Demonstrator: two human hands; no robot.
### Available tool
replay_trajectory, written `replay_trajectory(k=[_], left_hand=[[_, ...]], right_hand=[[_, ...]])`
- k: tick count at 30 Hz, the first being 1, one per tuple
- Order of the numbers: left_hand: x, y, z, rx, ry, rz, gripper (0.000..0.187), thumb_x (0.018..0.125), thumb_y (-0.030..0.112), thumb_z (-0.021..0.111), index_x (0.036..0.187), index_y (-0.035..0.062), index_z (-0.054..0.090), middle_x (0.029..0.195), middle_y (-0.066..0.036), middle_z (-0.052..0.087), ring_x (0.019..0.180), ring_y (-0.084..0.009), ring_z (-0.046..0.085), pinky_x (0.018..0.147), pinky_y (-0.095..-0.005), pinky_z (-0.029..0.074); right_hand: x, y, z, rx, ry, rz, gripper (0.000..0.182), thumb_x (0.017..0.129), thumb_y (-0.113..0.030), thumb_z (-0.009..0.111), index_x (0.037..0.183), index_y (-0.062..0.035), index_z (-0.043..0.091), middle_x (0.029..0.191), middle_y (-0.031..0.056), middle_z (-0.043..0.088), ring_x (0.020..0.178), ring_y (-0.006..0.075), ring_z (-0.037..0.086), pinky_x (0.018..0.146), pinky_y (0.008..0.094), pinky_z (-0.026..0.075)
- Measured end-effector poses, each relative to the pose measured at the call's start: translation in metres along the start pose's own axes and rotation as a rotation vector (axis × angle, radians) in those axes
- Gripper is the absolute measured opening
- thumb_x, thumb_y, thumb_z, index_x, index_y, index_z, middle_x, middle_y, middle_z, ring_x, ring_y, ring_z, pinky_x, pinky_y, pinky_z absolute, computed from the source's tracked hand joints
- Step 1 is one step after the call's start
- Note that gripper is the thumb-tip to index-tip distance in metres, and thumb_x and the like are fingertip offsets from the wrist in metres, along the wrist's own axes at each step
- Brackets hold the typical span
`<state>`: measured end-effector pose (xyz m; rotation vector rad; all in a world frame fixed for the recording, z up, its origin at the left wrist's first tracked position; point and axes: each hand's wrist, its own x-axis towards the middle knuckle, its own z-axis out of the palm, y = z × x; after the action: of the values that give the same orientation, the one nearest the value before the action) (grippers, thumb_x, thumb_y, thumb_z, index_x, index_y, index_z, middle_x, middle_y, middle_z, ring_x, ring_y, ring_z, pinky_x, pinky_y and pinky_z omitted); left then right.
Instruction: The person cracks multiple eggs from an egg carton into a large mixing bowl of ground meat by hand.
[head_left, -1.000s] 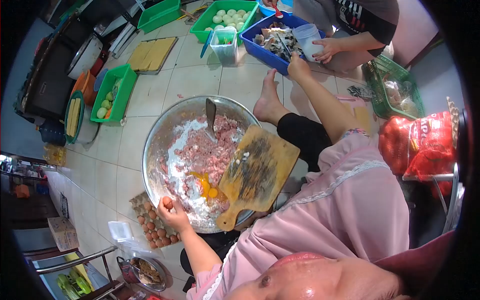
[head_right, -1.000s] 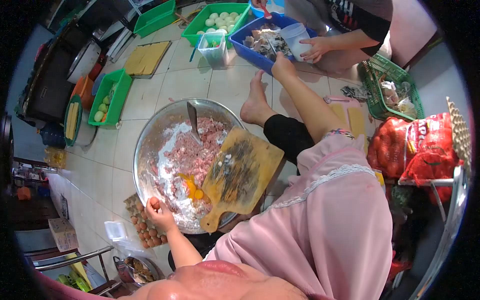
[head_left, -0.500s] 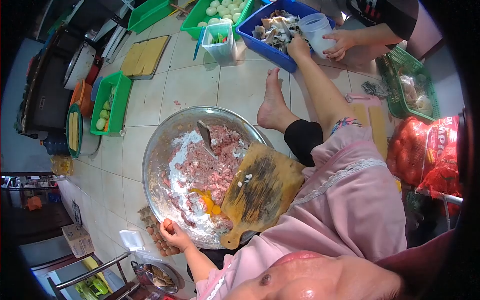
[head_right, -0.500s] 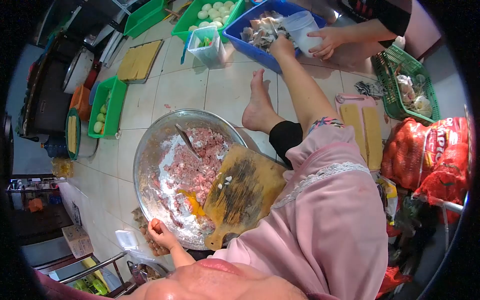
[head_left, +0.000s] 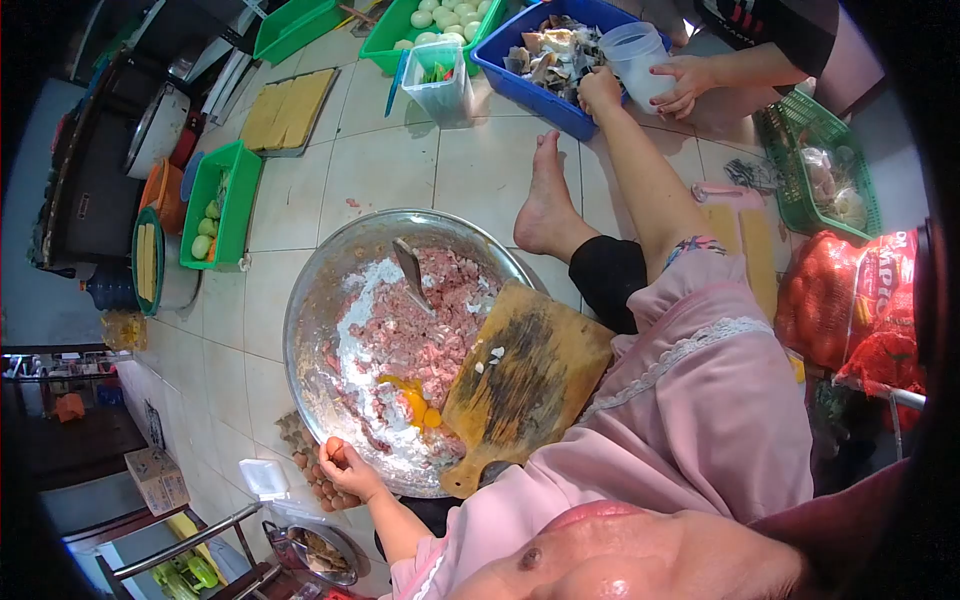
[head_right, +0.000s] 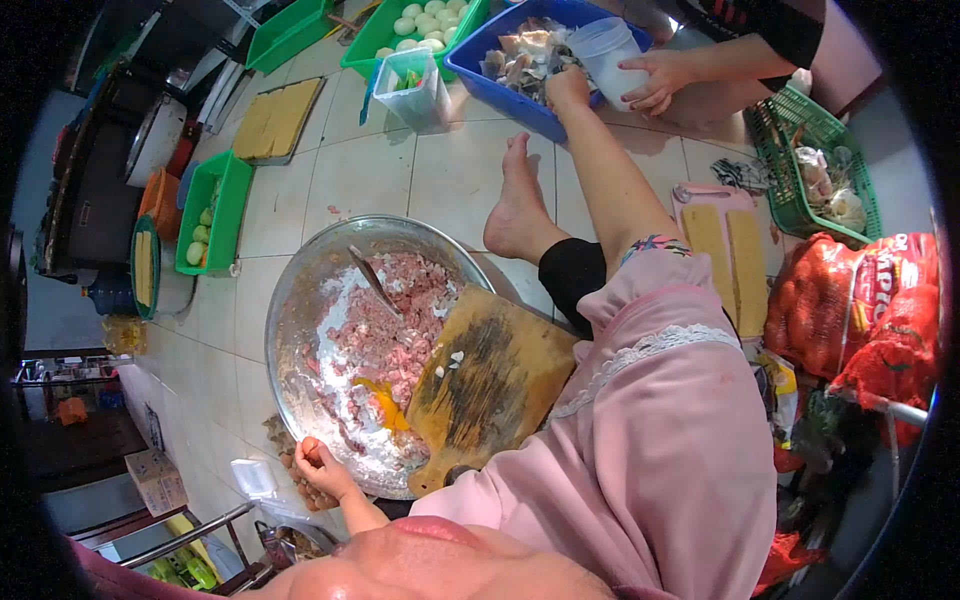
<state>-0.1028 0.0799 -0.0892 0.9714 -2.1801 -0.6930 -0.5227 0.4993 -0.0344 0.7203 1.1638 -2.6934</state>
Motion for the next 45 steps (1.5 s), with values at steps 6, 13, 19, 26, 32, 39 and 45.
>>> replay_trajectory(k=[6,13,19,26,32,39,45], left_hand=[[0.003,-0.022,0.000,-0.018,-0.020,-0.026,0.036,0.082,0.009,0.061,0.117,-0.0010,0.057,0.116,-0.018,0.059,0.105,-0.0296,0.058,0.091,-0.0386,0.047],[0.008,-0.028,0.002,0.001,-0.025,-0.022,0.037,0.082,0.007,0.061,0.117,-0.0029,0.056,0.117,-0.017,0.056,0.106,-0.0300,0.056,0.092,-0.0383,0.046],[0.008,-0.032,0.003,-0.005,-0.017,-0.027,0.037,0.081,0.005,0.060,0.117,-0.0023,0.056,0.116,-0.017,0.057,0.105,-0.0287,0.057,0.091,-0.0375,0.047],[0.006,-0.010,0.000,0.044,-0.004,0.035,0.038,0.080,0.005,0.062,0.117,0.0013,0.057,0.117,-0.015,0.060,0.102,-0.0295,0.060,0.088,-0.0369,0.050],[0.008,-0.022,0.002,-0.024,0.014,0.053,0.038,0.079,0.004,0.062,0.117,-0.0006,0.056,0.117,-0.017,0.058,0.104,-0.0303,0.057,0.091,-0.0382,0.047],[0.013,-0.060,0.011,-0.140,0.034,0.111,0.039,0.082,0.011,0.068,0.117,0.0006,0.056,0.113,-0.017,0.060,0.099,-0.0306,0.059,0.089,-0.0375,0.049],[0.010,-0.010,-0.002,0.028,0.081,0.111,0.037,0.079,0.013,0.069,0.114,0.0058,0.060,0.109,-0.015,0.062,0.096,-0.0304,0.062,0.076,-0.0361,0.054]], right_hand=[[0.141,-0.044,-0.038,-0.045,0.061,-0.163,0.043,0.087,-0.031,0.044,0.126,-0.0157,0.038,0.105,0.0027,0.037,0.084,0.0157,0.035,0.064,0.0343,0.025],[0.202,-0.056,-0.064,0.060,0.080,-0.254,0.024,0.089,-0.003,0.047,0.112,-0.0067,0.052,0.073,0.0085,0.057,0.049,0.0170,0.054,0.035,0.0288,0.041],[0.188,-0.055,-0.072,0.087,-0.011,-0.239,0.028,0.088,0.002,0.046,0.113,-0.0095,0.049,0.071,0.0067,0.056,0.046,0.0133,0.052,0.031,0.0229,0.039],[0.068,-0.027,-0.040,0.019,-0.098,-0.115,0.040,0.089,-0.031,0.047,0.126,-0.0153,0.044,0.105,0.0016,0.048,0.086,0.0124,0.047,0.070,0.0283,0.034],[-0.063,0.051,0.015,0.206,-0.021,0.165,0.062,0.090,-0.063,0.048,0.135,-0.0205,0.041,0.133,-0.0036,0.044,0.120,0.0121,0.044,0.105,0.0332,0.031],[-0.031,0.050,-0.027,-0.009,-0.293,0.100,0.047,0.093,-0.043,0.052,0.131,-0.0152,0.048,0.106,0.0004,0.057,0.091,0.0118,0.054,0.082,0.0290,0.042],[-0.165,-0.035,-0.035,-0.865,-0.566,-0.094,0.039,0.094,-0.020,0.056,0.131,-0.0117,0.048,0.088,0.0039,0.061,0.062,0.0108,0.056,0.056,0.0235,0.047]])
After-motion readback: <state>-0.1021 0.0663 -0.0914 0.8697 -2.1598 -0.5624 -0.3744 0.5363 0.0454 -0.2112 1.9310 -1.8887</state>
